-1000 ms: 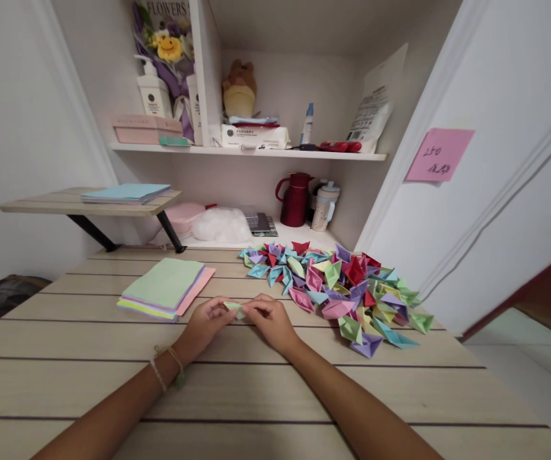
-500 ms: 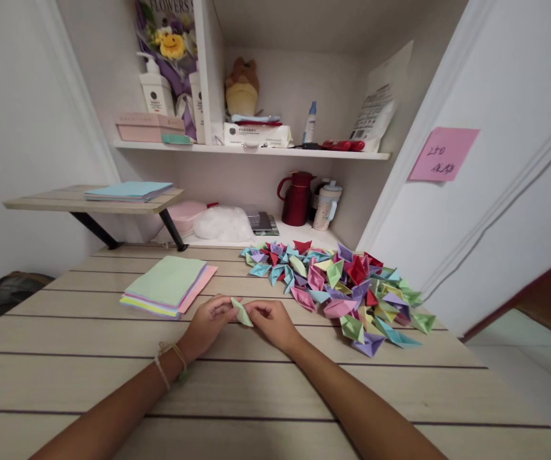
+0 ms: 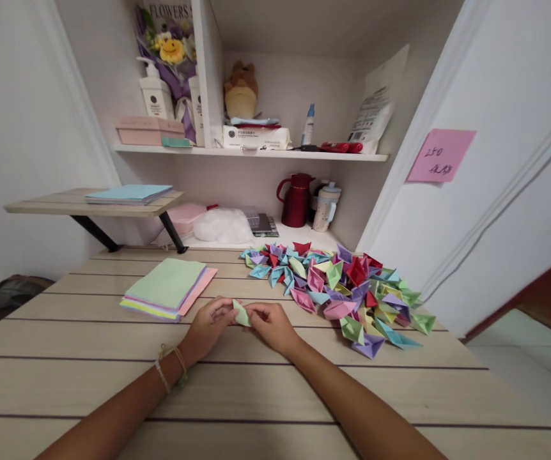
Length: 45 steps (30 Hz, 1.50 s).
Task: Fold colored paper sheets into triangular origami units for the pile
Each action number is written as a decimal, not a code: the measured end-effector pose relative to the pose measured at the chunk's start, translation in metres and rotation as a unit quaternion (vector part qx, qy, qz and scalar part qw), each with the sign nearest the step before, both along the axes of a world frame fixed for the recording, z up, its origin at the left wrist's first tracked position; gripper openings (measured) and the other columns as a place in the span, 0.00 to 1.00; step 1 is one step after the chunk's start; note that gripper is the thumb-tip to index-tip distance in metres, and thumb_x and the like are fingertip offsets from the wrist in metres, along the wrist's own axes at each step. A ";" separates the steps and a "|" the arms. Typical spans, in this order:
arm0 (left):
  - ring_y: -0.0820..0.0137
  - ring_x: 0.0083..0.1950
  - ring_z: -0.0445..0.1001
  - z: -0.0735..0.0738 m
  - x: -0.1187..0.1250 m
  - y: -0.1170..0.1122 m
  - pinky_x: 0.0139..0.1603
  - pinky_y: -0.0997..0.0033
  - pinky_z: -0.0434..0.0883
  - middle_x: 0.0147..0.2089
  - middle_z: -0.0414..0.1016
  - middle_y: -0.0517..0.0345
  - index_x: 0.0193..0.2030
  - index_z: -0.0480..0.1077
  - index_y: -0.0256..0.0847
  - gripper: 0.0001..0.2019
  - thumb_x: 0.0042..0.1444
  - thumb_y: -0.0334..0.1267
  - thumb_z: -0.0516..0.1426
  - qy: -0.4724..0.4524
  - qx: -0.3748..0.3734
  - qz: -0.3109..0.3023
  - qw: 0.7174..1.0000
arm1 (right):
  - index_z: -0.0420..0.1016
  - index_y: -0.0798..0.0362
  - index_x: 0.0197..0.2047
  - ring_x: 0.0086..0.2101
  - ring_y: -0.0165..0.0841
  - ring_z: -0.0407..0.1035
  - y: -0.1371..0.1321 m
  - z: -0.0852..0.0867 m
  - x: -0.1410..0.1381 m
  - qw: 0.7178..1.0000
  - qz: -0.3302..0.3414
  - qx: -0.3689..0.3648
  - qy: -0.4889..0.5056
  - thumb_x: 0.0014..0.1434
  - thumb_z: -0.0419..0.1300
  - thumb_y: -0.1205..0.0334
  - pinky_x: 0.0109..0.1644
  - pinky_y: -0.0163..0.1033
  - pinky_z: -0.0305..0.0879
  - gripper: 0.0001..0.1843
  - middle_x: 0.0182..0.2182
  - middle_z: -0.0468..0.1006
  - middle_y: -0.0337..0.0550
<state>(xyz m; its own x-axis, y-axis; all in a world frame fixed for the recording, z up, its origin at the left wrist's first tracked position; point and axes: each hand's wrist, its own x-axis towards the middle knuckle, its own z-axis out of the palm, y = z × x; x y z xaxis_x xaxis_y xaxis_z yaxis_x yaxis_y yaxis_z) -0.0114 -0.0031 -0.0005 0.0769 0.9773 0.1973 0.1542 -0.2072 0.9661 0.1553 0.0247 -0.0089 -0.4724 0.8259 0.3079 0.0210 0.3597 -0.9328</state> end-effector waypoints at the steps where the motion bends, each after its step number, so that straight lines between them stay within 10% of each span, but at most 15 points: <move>1: 0.69 0.32 0.73 0.000 0.000 0.000 0.36 0.70 0.70 0.33 0.74 0.55 0.38 0.70 0.36 0.12 0.47 0.40 0.58 0.003 0.003 0.002 1.000 | 0.78 0.54 0.35 0.25 0.29 0.69 -0.001 0.001 0.000 1.000 0.001 -0.004 0.001 0.54 0.53 0.62 0.30 0.33 0.67 0.13 0.25 0.77 0.39; 15: 0.68 0.35 0.73 0.006 -0.001 0.000 0.36 0.71 0.70 0.32 0.76 0.55 0.36 0.72 0.36 0.11 0.49 0.41 0.56 0.015 -0.005 0.026 1.000 | 0.75 0.55 0.37 0.22 0.26 0.67 -0.005 -0.001 -0.003 0.998 -0.016 0.051 -0.037 0.48 0.55 0.68 0.26 0.28 0.63 0.12 0.24 0.76 0.38; 30: 0.70 0.32 0.71 0.011 0.011 -0.013 0.33 0.74 0.67 0.29 0.73 0.57 0.36 0.70 0.36 0.12 0.51 0.43 0.55 0.045 -0.046 -0.058 0.996 | 0.70 0.53 0.35 0.21 0.27 0.63 -0.010 0.003 -0.001 0.952 -0.200 0.218 -0.084 0.51 0.52 0.67 0.27 0.29 0.59 0.07 0.20 0.69 0.36; 45: 0.71 0.29 0.72 0.008 0.012 -0.012 0.34 0.71 0.69 0.29 0.74 0.59 0.48 0.63 0.37 0.18 0.51 0.38 0.56 -0.020 -0.029 -0.050 0.998 | 0.73 0.50 0.43 0.38 0.32 0.70 -0.009 0.004 -0.003 0.957 -0.128 0.253 -0.068 0.52 0.51 0.73 0.44 0.35 0.65 0.17 0.37 0.77 0.43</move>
